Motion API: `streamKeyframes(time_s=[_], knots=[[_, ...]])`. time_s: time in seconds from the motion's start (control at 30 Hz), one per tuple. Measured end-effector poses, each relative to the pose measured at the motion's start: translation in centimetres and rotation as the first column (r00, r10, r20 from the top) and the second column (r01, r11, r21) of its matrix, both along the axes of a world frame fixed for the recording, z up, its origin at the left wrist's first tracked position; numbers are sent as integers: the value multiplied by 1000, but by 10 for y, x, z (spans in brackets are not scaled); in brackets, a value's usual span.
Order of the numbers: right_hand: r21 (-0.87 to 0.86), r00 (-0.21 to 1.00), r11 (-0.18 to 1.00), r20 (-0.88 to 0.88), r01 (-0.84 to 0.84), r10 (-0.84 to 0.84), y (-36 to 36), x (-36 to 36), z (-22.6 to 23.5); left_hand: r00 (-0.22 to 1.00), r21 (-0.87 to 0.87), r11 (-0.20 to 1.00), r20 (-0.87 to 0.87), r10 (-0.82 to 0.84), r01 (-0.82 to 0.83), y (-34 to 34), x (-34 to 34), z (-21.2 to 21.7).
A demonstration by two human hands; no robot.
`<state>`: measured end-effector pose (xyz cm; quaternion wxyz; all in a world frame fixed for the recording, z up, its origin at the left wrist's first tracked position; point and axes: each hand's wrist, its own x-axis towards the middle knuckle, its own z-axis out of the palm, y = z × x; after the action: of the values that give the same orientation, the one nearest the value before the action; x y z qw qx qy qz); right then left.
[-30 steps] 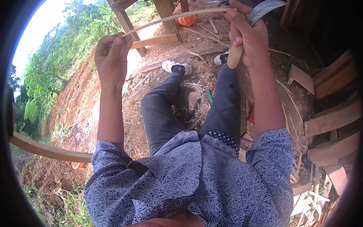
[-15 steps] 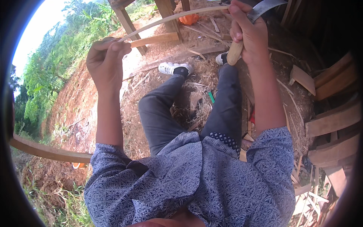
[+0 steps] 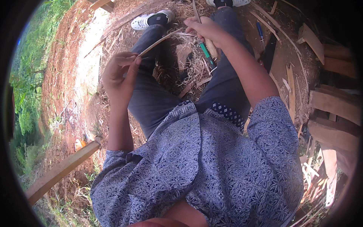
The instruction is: The person sits on the ground and uses a small knife to shave thin strips from a wooden stick. They hold the stick with one hand and carefully scrape the surface with the knife, producing wood shavings that accumulate on the ground.
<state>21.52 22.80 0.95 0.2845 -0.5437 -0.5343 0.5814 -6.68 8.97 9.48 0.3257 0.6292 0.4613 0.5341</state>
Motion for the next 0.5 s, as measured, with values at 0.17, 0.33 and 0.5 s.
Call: streamKeyframes(time_s=[0.17,0.33,0.5], knots=[[-362,996,931,57,-39,64,-27,-2,-86,995,-402,913,51,90,-62,6,-4,-103],[-387,997,919,13,70,-70,-33,-6,-100,976,-548,834,140,170,-66,22,-7,-138],[-275,990,951,23,141,-140,-24,-7,-110,971,-570,821,171,167,-40,36,6,-152]])
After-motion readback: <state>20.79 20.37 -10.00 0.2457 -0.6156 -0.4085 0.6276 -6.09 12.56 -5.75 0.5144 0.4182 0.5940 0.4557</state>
